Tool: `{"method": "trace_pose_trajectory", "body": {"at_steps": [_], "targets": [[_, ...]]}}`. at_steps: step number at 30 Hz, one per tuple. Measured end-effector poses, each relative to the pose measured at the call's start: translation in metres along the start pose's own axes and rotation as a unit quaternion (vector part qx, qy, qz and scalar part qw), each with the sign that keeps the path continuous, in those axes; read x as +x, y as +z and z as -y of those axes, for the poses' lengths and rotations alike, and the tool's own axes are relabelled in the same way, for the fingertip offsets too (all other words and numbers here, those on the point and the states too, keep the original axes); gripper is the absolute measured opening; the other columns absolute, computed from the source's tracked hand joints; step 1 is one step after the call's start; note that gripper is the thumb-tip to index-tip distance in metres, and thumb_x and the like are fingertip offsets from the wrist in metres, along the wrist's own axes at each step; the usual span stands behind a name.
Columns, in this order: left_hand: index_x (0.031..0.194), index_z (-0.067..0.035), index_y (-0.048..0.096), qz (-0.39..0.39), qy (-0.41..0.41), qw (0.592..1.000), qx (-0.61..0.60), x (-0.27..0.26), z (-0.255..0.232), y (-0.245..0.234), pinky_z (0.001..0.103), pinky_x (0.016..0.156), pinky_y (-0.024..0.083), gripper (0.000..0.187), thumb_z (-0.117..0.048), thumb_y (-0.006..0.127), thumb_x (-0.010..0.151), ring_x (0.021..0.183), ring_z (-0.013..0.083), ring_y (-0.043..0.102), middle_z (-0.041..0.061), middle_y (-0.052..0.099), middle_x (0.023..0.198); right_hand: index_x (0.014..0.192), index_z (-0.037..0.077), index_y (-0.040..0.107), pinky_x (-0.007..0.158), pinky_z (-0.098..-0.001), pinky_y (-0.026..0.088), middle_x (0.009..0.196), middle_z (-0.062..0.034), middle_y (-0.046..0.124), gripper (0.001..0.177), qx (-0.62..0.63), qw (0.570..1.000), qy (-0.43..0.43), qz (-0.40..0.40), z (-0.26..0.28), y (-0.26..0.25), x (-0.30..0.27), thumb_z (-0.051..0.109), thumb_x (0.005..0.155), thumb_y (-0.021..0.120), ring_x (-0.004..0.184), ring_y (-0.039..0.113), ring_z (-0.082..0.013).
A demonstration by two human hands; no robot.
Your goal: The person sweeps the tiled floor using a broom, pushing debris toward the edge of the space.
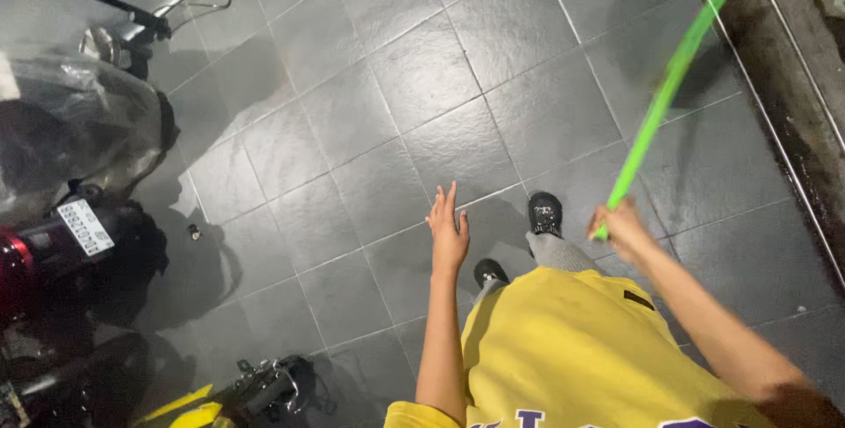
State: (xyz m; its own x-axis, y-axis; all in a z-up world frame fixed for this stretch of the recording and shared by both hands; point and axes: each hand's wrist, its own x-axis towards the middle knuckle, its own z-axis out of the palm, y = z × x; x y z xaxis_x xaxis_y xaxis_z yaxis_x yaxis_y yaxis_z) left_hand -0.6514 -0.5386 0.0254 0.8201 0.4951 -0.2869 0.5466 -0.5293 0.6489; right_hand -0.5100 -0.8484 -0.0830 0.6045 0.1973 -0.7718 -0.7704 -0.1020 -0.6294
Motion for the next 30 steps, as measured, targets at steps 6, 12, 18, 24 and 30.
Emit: {"method": "trace_pose_trajectory", "body": {"at_steps": [6, 12, 18, 24, 30], "targets": [[0.159, -0.026, 0.034, -0.028, 0.013, 0.999, -0.033, -0.031, 0.029, -0.019, 0.061, 0.123, 0.015, 0.065, -0.014, 0.058, 0.100, 0.154, 0.0361, 0.026, 0.017, 0.027, 0.167, 0.089, 0.010, 0.039, 0.038, -0.0214, 0.030, 0.062, 0.0054, 0.039, 0.019, 0.061, 0.971, 0.163, 0.161, -0.017, 0.072, -0.112, 0.003, 0.093, 0.057, 0.049, 0.036, -0.0053], [0.159, -0.026, 0.034, -0.048, 0.013, 0.998, -0.046, -0.081, 0.090, -0.047, 0.062, 0.122, 0.013, 0.066, -0.012, 0.058, 0.099, 0.155, 0.0366, 0.025, 0.017, 0.028, 0.167, 0.097, -0.010, 0.053, 0.033, -0.0161, 0.021, 0.061, 0.0064, 0.035, 0.013, 0.144, 0.897, 0.299, 0.292, -0.082, 0.151, -0.051, 0.002, 0.094, 0.058, 0.047, 0.034, -0.0004], [0.160, -0.025, 0.033, -0.096, 0.056, 0.993, -0.042, -0.133, 0.164, -0.064, 0.056, 0.122, 0.024, 0.066, -0.015, 0.058, 0.100, 0.152, 0.0394, 0.029, 0.019, 0.029, 0.167, 0.104, -0.014, 0.051, 0.034, -0.0151, 0.023, 0.066, 0.0036, 0.039, 0.021, 0.145, 0.862, 0.400, 0.275, -0.176, 0.206, -0.048, 0.001, 0.092, 0.060, 0.047, 0.035, -0.0010], [0.160, -0.024, 0.033, -0.043, 0.002, 0.998, -0.036, -0.161, 0.205, -0.074, 0.060, 0.122, 0.014, 0.066, -0.015, 0.057, 0.099, 0.153, 0.0368, 0.025, 0.017, 0.023, 0.168, 0.131, -0.019, 0.046, 0.032, -0.0097, 0.028, 0.091, -0.0154, 0.062, 0.048, 0.240, 0.924, 0.281, 0.103, -0.166, 0.058, -0.083, 0.002, 0.089, 0.057, 0.050, 0.042, 0.0007], [0.160, -0.026, 0.033, -0.028, 0.029, 0.998, -0.052, -0.179, 0.210, -0.078, 0.059, 0.122, 0.012, 0.065, -0.018, 0.057, 0.100, 0.154, 0.0356, 0.023, 0.015, 0.022, 0.169, 0.130, -0.018, 0.045, 0.035, -0.0128, 0.029, 0.076, 0.0039, 0.044, 0.036, 0.142, 0.981, 0.132, 0.022, -0.138, -0.019, -0.125, 0.009, 0.107, 0.047, 0.050, 0.032, 0.0024]]}}
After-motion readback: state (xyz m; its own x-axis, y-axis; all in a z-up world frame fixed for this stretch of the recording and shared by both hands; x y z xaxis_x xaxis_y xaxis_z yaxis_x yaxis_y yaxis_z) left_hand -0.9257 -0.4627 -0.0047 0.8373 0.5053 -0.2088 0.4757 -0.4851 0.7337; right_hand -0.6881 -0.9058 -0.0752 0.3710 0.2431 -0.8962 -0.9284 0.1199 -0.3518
